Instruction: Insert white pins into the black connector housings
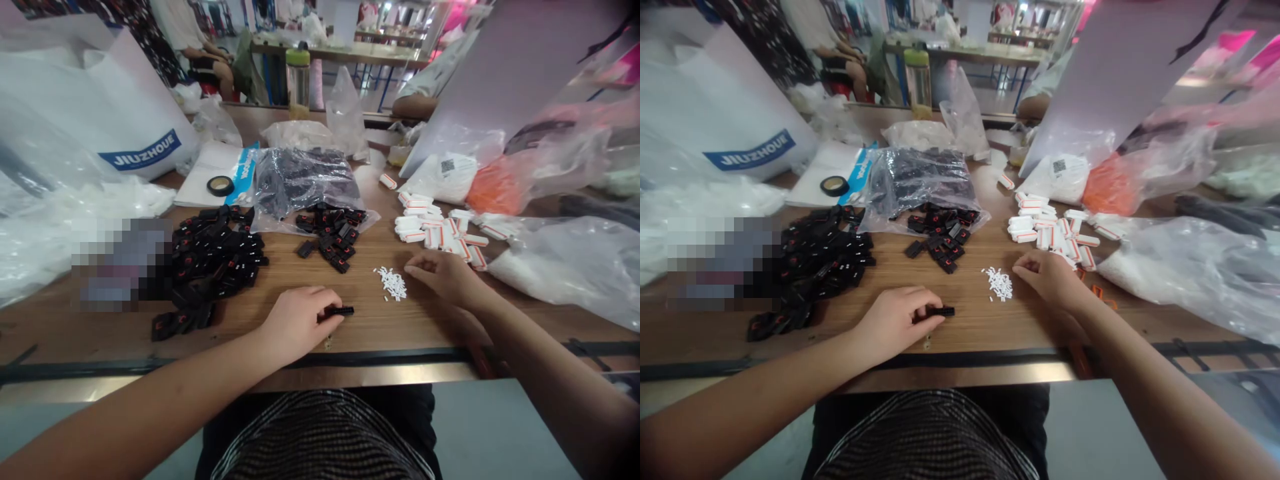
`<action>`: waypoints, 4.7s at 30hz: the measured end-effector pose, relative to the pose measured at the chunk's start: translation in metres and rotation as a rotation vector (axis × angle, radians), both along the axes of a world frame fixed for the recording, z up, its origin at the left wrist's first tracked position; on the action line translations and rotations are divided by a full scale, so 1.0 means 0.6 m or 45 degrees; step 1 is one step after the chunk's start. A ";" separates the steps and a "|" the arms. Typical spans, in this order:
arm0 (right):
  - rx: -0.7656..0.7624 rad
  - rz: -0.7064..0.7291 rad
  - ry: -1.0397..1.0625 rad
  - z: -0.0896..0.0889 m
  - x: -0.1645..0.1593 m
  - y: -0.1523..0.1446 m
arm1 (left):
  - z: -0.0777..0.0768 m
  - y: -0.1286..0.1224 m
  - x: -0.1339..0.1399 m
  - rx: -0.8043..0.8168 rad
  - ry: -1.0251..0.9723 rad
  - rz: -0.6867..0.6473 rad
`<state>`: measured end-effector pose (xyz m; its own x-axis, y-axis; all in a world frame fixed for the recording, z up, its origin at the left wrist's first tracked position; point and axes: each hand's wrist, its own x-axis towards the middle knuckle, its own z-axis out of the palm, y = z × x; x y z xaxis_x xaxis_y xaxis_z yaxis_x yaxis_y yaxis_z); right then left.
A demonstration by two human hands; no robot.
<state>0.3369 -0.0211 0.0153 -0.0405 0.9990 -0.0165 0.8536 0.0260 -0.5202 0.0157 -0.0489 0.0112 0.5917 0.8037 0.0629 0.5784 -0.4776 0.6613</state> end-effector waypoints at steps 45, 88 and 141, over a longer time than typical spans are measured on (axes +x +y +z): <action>0.393 0.538 0.166 0.004 -0.185 -0.095 | -0.006 -0.007 0.003 0.075 -0.065 0.005; 0.188 0.081 -0.296 0.004 -0.040 0.013 | 0.000 -0.006 0.004 0.038 -0.015 0.010; 0.246 0.362 -0.360 0.025 -0.175 0.029 | 0.008 -0.010 0.007 0.040 -0.015 -0.017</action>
<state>0.2317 -0.0034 0.0305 -0.3346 0.9347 0.1196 0.9066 0.3540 -0.2297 0.0201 -0.0548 0.0161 0.6013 0.7933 0.0951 0.5643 -0.5059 0.6524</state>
